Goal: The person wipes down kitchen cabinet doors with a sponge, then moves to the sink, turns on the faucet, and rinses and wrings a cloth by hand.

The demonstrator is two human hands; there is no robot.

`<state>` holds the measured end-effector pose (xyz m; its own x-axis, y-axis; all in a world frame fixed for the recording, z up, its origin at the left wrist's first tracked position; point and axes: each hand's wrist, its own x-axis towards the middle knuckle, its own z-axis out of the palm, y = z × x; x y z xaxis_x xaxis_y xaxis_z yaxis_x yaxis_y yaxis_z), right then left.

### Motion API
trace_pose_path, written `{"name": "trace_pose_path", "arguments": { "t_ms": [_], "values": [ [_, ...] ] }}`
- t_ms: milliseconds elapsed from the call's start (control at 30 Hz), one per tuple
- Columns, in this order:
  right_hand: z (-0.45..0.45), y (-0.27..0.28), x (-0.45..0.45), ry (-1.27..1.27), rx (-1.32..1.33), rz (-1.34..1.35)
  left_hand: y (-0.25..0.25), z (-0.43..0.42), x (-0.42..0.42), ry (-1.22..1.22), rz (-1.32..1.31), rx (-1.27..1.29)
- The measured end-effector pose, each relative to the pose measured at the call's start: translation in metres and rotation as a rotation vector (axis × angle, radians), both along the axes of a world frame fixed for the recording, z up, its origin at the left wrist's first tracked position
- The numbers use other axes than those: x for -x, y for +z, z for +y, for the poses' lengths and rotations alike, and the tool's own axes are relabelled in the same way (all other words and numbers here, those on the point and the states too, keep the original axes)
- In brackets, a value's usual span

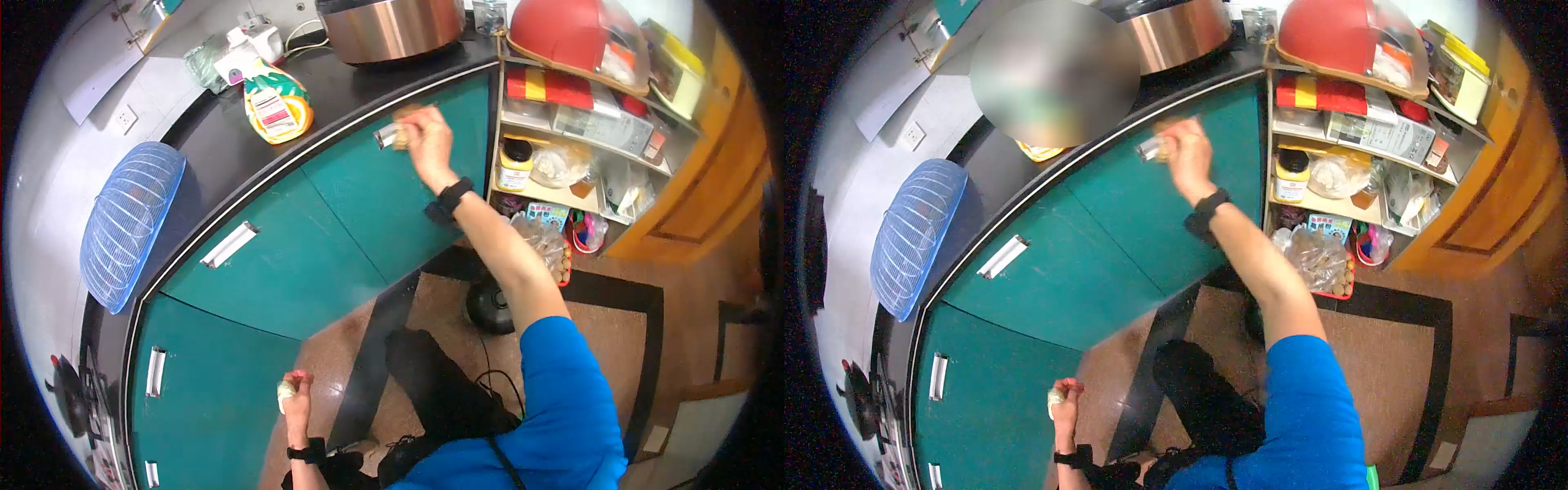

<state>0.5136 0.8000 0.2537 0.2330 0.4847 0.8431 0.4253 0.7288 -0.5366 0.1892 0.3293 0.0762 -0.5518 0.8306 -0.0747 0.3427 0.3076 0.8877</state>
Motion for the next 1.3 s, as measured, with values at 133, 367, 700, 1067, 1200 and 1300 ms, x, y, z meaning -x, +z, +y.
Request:
{"name": "trace_pose_path", "arguments": {
  "t_ms": [133,367,700,1067,1200,1300],
  "values": [
    [-0.019,-0.003,0.029,0.109,-0.035,-0.003,0.014,0.029,-0.019,-0.034,-0.070,-0.082],
    [-0.032,0.017,0.017,0.296,0.037,0.082,0.047,0.056,-0.047,-0.105,-0.043,-0.091],
    [-0.041,-0.122,0.047,0.199,0.197,-0.035,0.039,0.031,-0.025,-0.011,0.027,0.043],
    [0.016,-0.153,0.018,0.264,0.231,0.472,0.016,0.001,0.010,0.033,0.015,0.053],
    [-0.012,-0.153,0.055,0.230,0.109,0.329,0.013,0.009,-0.010,0.010,-0.072,0.062],
    [-0.035,-0.233,0.076,0.302,0.379,0.304,-0.003,0.013,-0.012,-0.019,-0.082,0.011]
  ]
}}
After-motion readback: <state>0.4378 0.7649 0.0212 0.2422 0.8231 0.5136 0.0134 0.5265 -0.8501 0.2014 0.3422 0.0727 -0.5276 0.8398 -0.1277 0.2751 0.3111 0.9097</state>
